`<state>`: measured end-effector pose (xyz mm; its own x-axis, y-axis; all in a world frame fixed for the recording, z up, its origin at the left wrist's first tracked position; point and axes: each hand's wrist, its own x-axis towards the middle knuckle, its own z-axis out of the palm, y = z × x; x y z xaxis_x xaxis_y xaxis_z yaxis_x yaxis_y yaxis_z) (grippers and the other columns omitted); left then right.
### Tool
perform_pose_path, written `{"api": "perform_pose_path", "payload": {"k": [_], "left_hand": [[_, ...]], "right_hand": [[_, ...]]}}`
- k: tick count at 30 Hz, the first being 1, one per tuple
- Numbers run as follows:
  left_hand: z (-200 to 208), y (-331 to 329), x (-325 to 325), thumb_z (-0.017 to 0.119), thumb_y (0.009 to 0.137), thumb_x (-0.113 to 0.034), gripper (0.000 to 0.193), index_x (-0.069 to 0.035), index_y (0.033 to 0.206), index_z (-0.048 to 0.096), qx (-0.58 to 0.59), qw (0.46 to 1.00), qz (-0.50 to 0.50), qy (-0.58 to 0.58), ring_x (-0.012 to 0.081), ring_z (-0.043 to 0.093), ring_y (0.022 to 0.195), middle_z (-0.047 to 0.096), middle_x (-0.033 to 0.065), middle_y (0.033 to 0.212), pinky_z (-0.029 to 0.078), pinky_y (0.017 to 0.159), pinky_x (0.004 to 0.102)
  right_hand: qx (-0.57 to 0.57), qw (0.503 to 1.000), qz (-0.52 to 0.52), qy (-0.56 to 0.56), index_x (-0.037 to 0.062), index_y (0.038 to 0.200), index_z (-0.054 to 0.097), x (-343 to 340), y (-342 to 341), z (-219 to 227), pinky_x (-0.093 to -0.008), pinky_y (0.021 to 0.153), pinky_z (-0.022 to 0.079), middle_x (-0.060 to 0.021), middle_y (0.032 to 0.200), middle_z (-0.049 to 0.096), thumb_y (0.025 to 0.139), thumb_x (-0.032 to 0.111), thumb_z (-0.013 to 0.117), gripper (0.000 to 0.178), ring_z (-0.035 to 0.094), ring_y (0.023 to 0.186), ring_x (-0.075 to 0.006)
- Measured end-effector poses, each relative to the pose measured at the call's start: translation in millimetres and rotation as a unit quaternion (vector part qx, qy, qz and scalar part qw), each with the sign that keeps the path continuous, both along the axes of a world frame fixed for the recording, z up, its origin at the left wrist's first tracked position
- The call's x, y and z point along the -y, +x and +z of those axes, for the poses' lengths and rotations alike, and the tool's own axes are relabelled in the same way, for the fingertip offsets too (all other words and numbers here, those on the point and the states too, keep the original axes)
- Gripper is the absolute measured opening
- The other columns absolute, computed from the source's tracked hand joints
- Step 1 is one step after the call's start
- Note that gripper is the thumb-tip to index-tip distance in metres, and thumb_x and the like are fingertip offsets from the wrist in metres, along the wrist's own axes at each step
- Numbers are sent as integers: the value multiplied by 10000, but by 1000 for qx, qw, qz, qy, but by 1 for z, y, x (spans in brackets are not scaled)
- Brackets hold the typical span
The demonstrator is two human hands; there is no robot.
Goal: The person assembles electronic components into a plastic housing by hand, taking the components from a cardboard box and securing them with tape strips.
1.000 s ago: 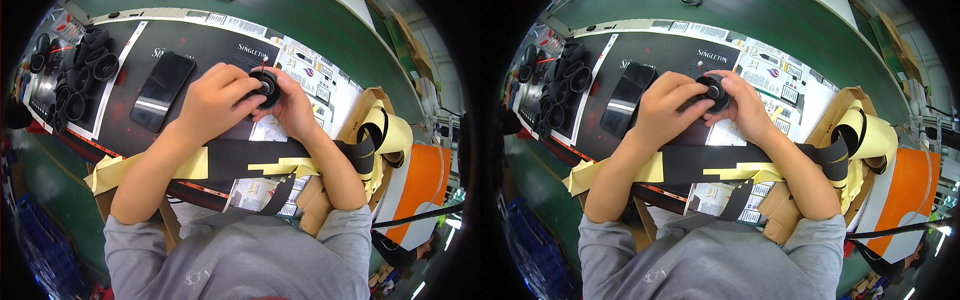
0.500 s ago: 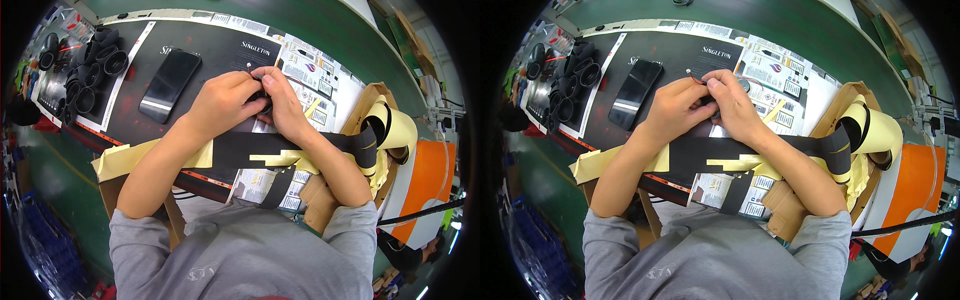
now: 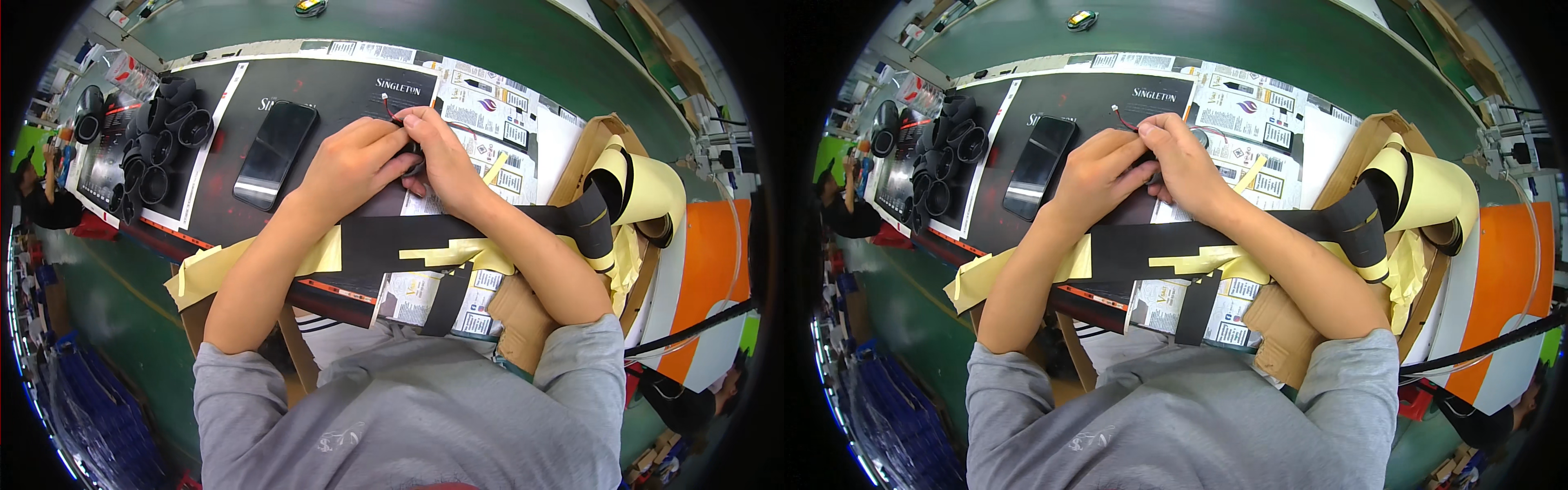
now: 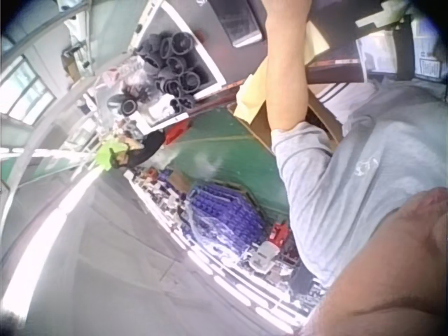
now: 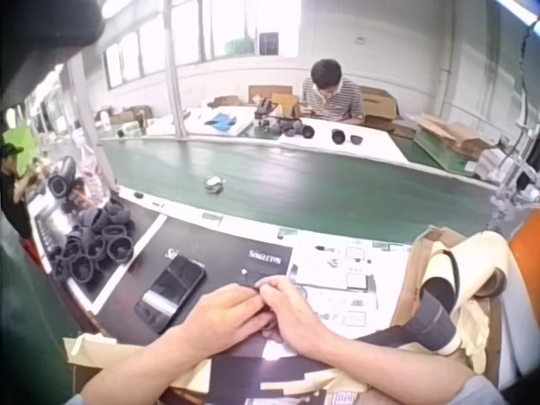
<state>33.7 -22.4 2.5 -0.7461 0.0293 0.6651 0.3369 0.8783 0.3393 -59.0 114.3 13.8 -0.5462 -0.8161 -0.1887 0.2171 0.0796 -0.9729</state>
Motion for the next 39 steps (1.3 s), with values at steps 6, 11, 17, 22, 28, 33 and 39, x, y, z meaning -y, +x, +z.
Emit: {"api": "perform_pose_path", "payload": {"k": [6,11,17,22,28,33,39], "left_hand": [[4,2,-3,761,695,-103,245,-29,905,659,15,1000,6,15,242,623,752,629,71,815,520,655,343],[2,1,2,763,679,-98,224,-37,867,657,4,1000,-9,16,235,610,707,603,65,769,511,621,338],[3,-1,2,775,672,-81,237,-29,877,667,-21,1000,-13,1,224,616,674,620,74,774,511,596,318],[2,-2,-1,786,671,-49,260,-9,906,681,-31,999,-16,-14,206,631,675,656,92,815,517,576,288],[1,-7,-8,770,714,-38,219,-20,917,690,-88,994,4,66,214,650,756,671,93,881,536,621,308],[5,0,-3,712,772,46,187,23,952,669,-105,986,19,126,171,628,777,658,133,944,518,608,250],[5,1,-1,668,797,33,121,26,917,660,-97,986,14,138,176,629,769,656,127,923,522,610,252]], "right_hand": [[21,999,33,1,90,1137,482,-4,0,2,-213,521,430,-28,851,534,992,385,393,340,496,610,-70],[-1,1000,25,10,96,1138,487,-4,5,4,-225,607,449,-4,911,545,1005,388,393,334,493,744,-61],[-10,1000,16,21,87,1137,489,-4,8,7,-227,623,456,-10,924,540,1011,386,388,339,499,757,-71],[23,1000,2,10,95,1106,502,-2,3,0,-217,567,440,-16,889,541,996,422,403,359,509,678,-76],[177,981,4,-74,102,985,544,-2,-14,-6,-234,408,360,-22,728,550,957,489,448,400,501,473,-114],[271,954,45,-121,85,917,596,-6,-22,-6,-238,370,365,-31,656,587,975,488,390,456,530,457,-126],[278,952,73,-108,75,907,587,-5,-20,-5,-256,365,379,-51,667,587,976,490,393,464,527,449,-140]]}}
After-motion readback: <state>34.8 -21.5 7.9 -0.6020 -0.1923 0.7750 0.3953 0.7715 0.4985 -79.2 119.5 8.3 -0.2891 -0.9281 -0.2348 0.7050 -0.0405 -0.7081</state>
